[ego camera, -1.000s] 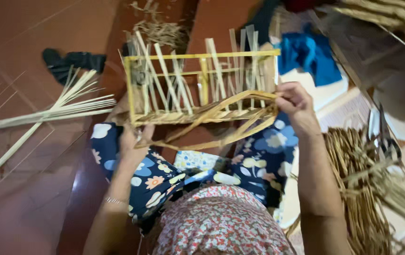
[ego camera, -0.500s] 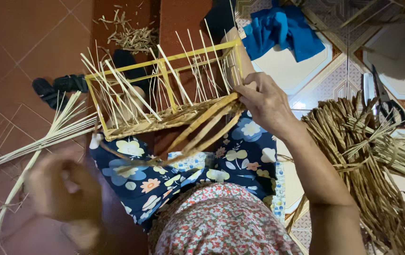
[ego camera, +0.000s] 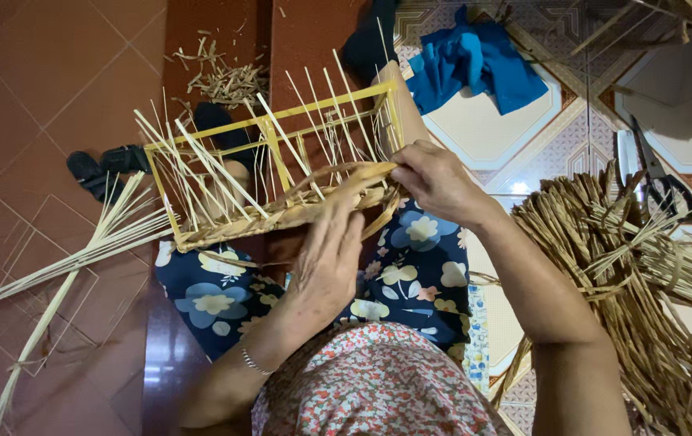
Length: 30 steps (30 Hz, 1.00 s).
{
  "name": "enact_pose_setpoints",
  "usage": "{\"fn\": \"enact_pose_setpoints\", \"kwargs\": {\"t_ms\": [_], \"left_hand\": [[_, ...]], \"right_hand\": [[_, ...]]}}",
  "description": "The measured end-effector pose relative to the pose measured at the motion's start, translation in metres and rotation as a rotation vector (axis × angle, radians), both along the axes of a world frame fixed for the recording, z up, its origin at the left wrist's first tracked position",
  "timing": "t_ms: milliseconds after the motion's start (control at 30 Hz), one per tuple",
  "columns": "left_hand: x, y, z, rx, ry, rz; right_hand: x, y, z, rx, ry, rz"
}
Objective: The person weaves dried palm leaves into a rectangular basket frame held between their legs. They repeatedly thread and pull the leaves through the frame to build up the basket walls.
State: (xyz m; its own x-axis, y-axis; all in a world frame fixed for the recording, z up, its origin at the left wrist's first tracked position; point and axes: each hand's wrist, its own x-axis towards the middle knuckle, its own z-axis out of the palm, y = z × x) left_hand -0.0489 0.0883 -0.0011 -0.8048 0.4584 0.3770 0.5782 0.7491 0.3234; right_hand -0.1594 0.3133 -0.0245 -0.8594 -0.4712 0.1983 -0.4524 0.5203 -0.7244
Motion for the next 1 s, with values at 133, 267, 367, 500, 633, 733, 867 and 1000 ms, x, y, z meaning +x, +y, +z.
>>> {"fn": "enact_pose_setpoints", "kwargs": {"t_ms": [133,267,367,500,633,733,867,1000], "left_hand": [[-0.017,0.009,-0.013,-0.091,0.212,0.188],[-0.039,0.024,-0.017,-0.05,0.149,0.18],[-0.067,0.04,-0.013,0.014,-0.239,0.219],[-0.1,0.052,-0.008,0.089,-0.853,0.402],[-0.114,0.046,-0.027,0.651,-0.265,0.117],[-0.118,0.046,-0.056,0.848,-0.085,0.065],[-0.094,0.031,-0.083,1.312,-0.536,0.068],[-0.035,0.03,-0.078,1.769,-0.915,-0.01]], "right_hand": [[-0.006,0.01,-0.015,-0.06,-0.283,-0.032],[-0.01,0.013,-0.028,-0.22,-0.452,-0.028],[-0.01,0.017,-0.034,-0.262,-0.521,-0.014],[-0.013,0.023,-0.034,-0.209,-0.437,0.008],[-0.018,0.027,-0.032,-0.107,-0.354,0.024],[-0.018,0.027,-0.03,-0.124,-0.364,0.028],[-0.016,0.026,-0.026,-0.123,-0.185,0.05],[-0.015,0.015,-0.021,-0.134,-0.135,-0.009]]}}
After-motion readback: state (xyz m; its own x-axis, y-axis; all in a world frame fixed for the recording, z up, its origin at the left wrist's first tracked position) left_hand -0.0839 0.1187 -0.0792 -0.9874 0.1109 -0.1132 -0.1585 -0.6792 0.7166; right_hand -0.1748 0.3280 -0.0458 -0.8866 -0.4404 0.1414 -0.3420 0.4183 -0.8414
